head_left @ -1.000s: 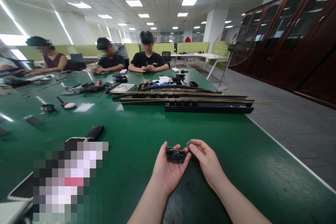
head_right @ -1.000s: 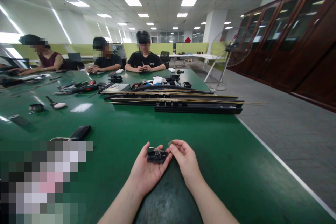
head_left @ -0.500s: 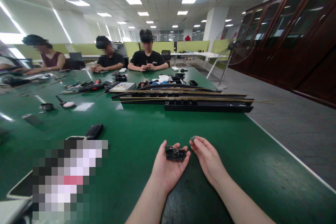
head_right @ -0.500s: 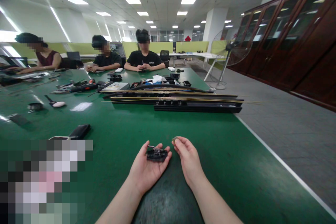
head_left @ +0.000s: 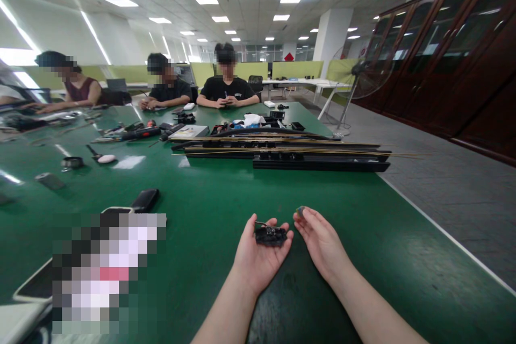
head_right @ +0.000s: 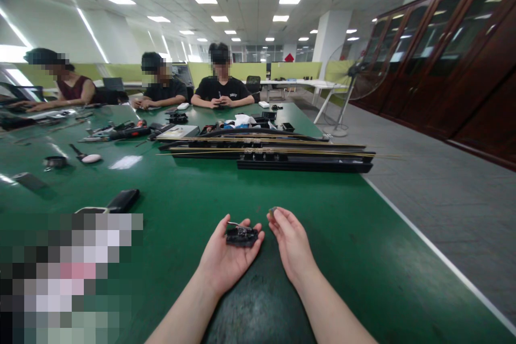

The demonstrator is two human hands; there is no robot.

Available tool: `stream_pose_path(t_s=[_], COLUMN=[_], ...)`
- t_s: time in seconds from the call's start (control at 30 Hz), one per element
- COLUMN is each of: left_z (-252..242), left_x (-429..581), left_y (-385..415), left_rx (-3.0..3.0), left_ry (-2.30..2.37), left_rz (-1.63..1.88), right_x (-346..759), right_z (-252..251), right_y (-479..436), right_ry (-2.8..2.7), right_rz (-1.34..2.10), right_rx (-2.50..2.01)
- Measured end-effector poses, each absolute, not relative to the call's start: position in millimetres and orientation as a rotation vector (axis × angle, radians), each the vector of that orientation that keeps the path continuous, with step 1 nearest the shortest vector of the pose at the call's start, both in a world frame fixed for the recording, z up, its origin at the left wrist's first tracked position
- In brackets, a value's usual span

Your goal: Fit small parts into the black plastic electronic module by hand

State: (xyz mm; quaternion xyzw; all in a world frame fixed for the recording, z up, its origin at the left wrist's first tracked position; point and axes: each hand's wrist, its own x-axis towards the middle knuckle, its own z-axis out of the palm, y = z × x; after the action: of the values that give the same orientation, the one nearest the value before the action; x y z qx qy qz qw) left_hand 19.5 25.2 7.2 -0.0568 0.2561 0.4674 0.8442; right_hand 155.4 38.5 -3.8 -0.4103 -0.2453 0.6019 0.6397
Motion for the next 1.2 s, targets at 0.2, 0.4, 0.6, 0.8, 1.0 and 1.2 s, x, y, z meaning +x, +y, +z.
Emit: stream_pose_path(t_s=[0.2, 0.4, 0.6, 0.8, 1.0, 1.2], left_z=[9.1, 6.8, 7.2, 7.3, 6.6, 7.1], left_x=[19.6, 19.2, 19.5, 19.2, 20.0, 19.3], left_y=[24.8, 25.0, 25.0, 25.5, 25.2, 25.0], left_rx=[-0.121, -0.113, -0.108, -0.119, -0.124, -0.121], left_ry=[0.555, 0.536, 0.549, 0.550, 0.540, 0.538], left_rz=[0.987, 0.987, 0.990, 0.986, 0.988, 0.985], right_x=[155.5, 155.3, 155.8, 156.4, 156.1, 155.9], right_z=[-3.3, -2.4, -3.3, -4.6, -4.2, -3.1], right_y=[38.5, 38.1, 38.5, 39.3, 39.1, 38.5], right_ry=[-0.575, -0.537, -0.542, -0.567, -0.540, -0.533], right_rz=[1.376, 1.396, 1.396, 1.396, 1.404, 1.416], right_rx=[-0.947, -0.926, -0.937, -0.936, -0.926, -0.908])
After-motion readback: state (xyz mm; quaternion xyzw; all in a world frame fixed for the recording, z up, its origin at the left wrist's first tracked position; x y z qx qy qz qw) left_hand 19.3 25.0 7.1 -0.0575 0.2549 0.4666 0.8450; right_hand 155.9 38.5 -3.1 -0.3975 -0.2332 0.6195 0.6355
